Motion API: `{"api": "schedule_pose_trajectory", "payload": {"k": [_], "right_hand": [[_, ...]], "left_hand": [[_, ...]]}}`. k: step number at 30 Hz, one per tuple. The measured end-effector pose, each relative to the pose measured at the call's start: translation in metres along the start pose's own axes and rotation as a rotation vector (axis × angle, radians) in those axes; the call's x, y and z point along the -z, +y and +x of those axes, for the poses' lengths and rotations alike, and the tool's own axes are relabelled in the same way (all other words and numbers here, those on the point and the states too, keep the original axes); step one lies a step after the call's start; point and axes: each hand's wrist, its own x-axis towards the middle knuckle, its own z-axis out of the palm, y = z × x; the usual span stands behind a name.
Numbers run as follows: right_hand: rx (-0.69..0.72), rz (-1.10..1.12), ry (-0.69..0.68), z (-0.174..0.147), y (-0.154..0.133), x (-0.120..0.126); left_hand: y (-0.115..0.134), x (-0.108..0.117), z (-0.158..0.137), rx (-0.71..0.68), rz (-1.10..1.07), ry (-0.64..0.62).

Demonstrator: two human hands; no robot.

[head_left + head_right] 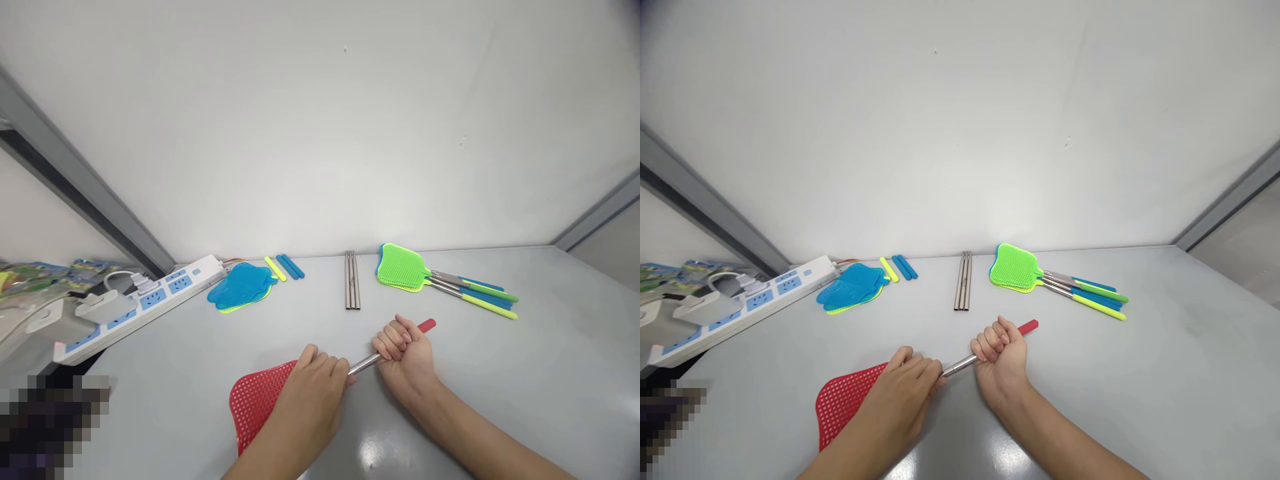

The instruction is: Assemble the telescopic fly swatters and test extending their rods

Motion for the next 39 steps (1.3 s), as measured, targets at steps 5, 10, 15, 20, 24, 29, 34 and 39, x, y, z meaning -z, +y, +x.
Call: {"api": "schedule_pose_trajectory", "payload": {"k": [5, 10, 15, 20, 24, 29, 34, 39], "right_hand": [[0.025, -0.018, -0.026, -0.006, -0.001, 0.002], [0.038, -0.033, -0.041, -0.014, 0.001, -0.002], [0.027, -0.080, -0.052, -0.018, 0.006, 0.000], [0.014, -0.118, -0.061, -0.018, 0.011, 0.004], [0.012, -0.119, -0.092, -0.020, 0.008, -0.001], [-0.016, -0.161, -0.192, -0.017, 0.000, -0.007], [-0.067, -0.093, -0.184, -0.006, -0.004, -0.005], [-0.097, 0.016, -0.102, 0.003, -0.014, -0.005]], "left_hand": [[0.002, 0.001, -0.003, -0.004, -0.013, -0.011], [0.001, 0.001, -0.005, 0.007, -0.086, -0.004], [0.003, 0.003, -0.007, -0.002, -0.145, -0.050], [0.005, 0.002, -0.008, -0.022, -0.160, -0.071], [0.003, 0.003, -0.007, -0.005, -0.195, -0.023], [-0.004, 0.009, -0.003, 0.035, -0.269, 0.070], [-0.015, 0.012, -0.001, 0.084, -0.263, 0.103], [-0.019, 0.010, -0.002, 0.086, -0.328, 0.167]]}}
